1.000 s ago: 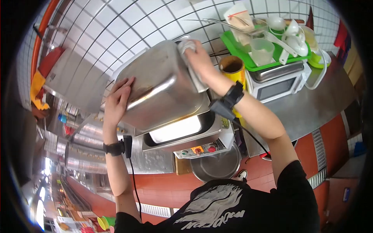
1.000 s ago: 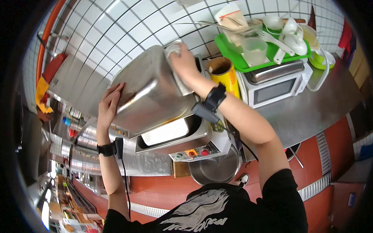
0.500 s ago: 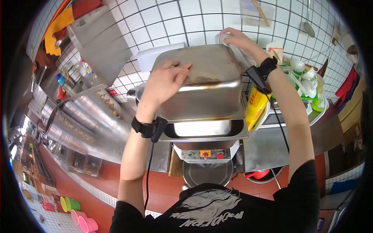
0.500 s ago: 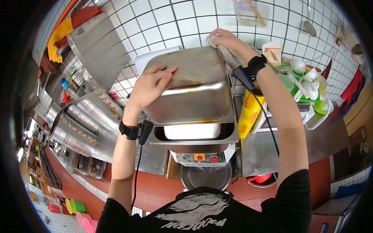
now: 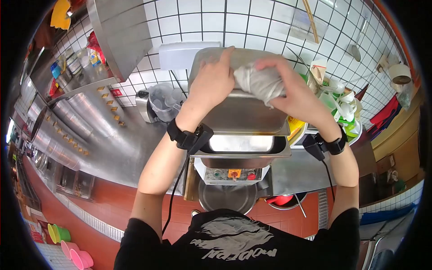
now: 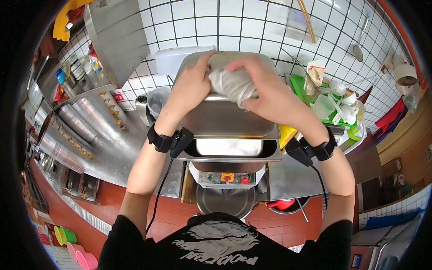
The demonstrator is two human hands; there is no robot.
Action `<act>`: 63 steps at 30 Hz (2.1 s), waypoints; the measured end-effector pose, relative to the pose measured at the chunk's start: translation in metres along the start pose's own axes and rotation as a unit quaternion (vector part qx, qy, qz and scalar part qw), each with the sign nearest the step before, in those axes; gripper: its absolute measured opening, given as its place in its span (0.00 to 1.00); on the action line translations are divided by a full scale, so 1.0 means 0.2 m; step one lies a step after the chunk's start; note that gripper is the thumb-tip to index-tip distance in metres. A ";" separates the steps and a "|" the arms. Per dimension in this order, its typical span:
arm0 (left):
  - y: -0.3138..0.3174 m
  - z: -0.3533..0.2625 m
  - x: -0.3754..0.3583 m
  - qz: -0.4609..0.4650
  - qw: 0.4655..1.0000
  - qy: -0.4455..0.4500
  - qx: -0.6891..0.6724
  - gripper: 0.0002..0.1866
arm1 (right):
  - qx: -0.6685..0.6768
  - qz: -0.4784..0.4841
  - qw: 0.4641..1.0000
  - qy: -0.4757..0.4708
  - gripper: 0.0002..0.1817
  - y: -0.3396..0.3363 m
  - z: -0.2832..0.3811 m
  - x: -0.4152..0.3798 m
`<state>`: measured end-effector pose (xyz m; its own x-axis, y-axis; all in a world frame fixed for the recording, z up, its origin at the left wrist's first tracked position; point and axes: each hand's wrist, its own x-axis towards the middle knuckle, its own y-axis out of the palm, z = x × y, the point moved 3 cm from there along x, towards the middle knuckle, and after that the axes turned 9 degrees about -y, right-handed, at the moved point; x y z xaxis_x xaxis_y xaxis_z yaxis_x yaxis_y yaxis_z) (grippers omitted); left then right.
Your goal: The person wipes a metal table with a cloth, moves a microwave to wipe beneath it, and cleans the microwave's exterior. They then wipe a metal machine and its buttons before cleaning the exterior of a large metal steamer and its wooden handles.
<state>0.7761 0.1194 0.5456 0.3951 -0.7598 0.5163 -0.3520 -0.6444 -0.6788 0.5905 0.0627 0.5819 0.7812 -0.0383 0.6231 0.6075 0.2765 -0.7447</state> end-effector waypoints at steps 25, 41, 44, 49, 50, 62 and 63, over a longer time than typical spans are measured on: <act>-0.04 0.34 0.43 0.112 0.983 0.145 -0.030 0.29 | 0.044 -0.174 0.926 0.331 0.31 0.08 -0.55 -0.31; -0.10 0.66 0.48 0.040 0.999 0.028 0.005 0.24 | 0.143 -0.184 0.920 0.315 0.23 0.08 -0.54 -0.31; 0.01 0.87 0.29 0.094 0.961 -0.160 -0.203 0.25 | 0.134 -0.187 0.927 0.297 0.23 0.09 -0.53 -0.31; 0.17 0.97 0.03 0.090 0.833 -0.329 -0.437 0.33 | 0.156 -0.197 0.910 0.331 0.23 0.10 -0.50 -0.29; 0.15 0.96 0.03 0.046 0.902 -0.267 -0.335 0.32 | 0.161 -0.203 0.904 0.341 0.22 0.10 -0.50 -0.29; -0.08 0.40 -0.67 -0.049 0.985 -0.067 -0.153 0.11 | 0.140 -0.209 0.910 0.330 0.22 0.10 -0.50 -0.31; -0.04 0.35 -0.71 -0.033 0.989 -0.026 -0.143 0.11 | 0.140 -0.209 0.913 0.320 0.22 0.11 -0.51 -0.31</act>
<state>0.7827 0.2387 0.4413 0.4662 -0.7140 0.5224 -0.5458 -0.6968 -0.4653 0.5693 -0.0263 0.5026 0.4683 -0.7260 0.5036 0.8811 0.3413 -0.3273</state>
